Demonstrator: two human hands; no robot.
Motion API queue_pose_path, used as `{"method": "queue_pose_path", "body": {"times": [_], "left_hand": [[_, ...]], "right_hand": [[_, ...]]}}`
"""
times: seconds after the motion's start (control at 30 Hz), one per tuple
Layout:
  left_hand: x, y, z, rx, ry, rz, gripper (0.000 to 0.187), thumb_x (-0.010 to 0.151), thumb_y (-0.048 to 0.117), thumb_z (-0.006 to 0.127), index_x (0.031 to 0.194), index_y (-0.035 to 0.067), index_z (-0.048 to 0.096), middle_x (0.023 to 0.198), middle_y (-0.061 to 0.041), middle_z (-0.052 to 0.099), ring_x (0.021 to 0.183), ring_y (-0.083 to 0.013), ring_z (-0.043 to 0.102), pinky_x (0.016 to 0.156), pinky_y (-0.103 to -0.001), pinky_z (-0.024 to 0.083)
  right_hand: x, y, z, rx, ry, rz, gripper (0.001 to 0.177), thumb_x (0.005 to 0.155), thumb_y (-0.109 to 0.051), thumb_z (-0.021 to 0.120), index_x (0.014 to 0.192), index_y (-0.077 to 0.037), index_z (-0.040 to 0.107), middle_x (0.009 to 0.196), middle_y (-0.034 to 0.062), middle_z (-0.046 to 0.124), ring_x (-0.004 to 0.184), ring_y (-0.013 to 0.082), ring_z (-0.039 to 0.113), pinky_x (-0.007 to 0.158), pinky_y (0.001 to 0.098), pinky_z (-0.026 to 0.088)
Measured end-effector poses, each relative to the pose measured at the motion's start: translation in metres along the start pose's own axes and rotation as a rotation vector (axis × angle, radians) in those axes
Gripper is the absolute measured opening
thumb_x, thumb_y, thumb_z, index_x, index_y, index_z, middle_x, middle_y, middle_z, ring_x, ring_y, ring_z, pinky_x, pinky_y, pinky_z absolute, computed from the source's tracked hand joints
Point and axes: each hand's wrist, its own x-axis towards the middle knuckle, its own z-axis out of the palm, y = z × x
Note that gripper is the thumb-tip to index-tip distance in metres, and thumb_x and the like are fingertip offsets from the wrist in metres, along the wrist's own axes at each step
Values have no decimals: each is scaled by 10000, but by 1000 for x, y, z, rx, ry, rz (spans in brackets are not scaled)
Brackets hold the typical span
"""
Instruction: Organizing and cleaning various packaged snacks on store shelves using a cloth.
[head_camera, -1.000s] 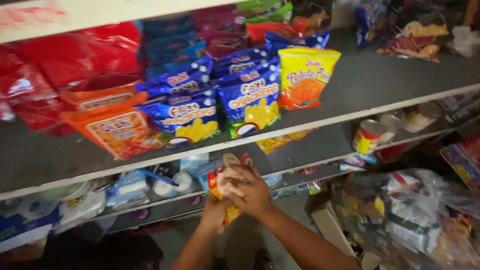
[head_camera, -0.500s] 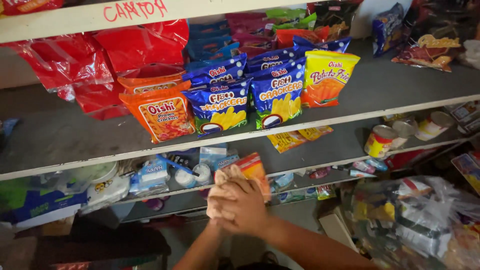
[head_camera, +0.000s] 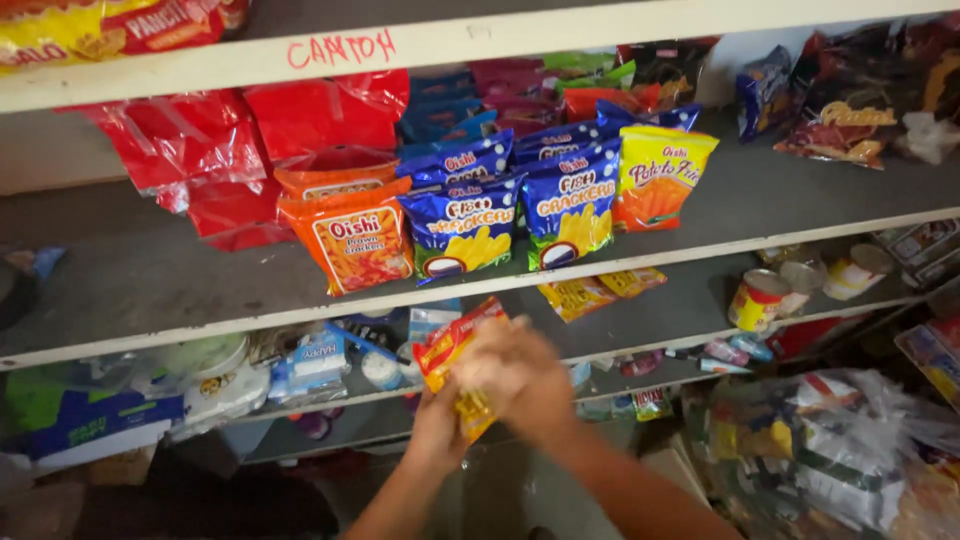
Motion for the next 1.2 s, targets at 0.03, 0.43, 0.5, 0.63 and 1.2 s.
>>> {"method": "queue_pose_path", "body": {"times": [0.03, 0.43, 0.5, 0.63, 1.2], "left_hand": [[3, -18, -19, -63, 7, 13, 404, 980, 239, 565, 1336, 48, 564, 1223, -126, 694, 1119, -297, 676, 947, -478, 549], [-30, 16, 9, -58, 36, 14, 547, 999, 470, 472, 1406, 105, 505, 1304, -134, 667, 1114, -312, 700, 901, -476, 597], [-18, 4, -5, -133, -66, -85, 589, 1003, 486, 479, 1422, 73, 503, 1290, -153, 670, 1078, -318, 711, 869, -477, 605], [19, -38, -50, 242, 152, 298, 579, 961, 260, 622, 1475, 152, 380, 1247, -94, 674, 1056, -250, 689, 872, -431, 590], [-22, -17, -22, 228, -130, -60, 738, 775, 381, 654, 1455, 265, 390, 1280, -46, 642, 1044, -270, 692, 897, -499, 584]], "right_hand": [[-8, -27, 2, 47, 33, -120, 187, 788, -195, 740, 972, -228, 726, 1078, -22, 736, 1008, 257, 656, 918, 436, 527], [-114, 155, 82, 10, -226, 689, 341, 1063, -367, 562, 1361, -205, 595, 1214, 33, 695, 1080, 207, 702, 927, 396, 588], [-103, 120, 71, 470, -176, 817, 431, 1022, -429, 556, 1379, -189, 575, 1256, 58, 684, 1116, 236, 690, 949, 424, 573], [-112, 98, 79, 1783, -3, 1189, 662, 907, -554, 588, 1403, -116, 553, 1385, 160, 642, 1222, 328, 657, 1029, 500, 531], [-63, 65, 89, 261, 42, 488, 322, 962, -344, 648, 1127, -95, 769, 968, 119, 739, 852, 256, 733, 759, 379, 585]]}}
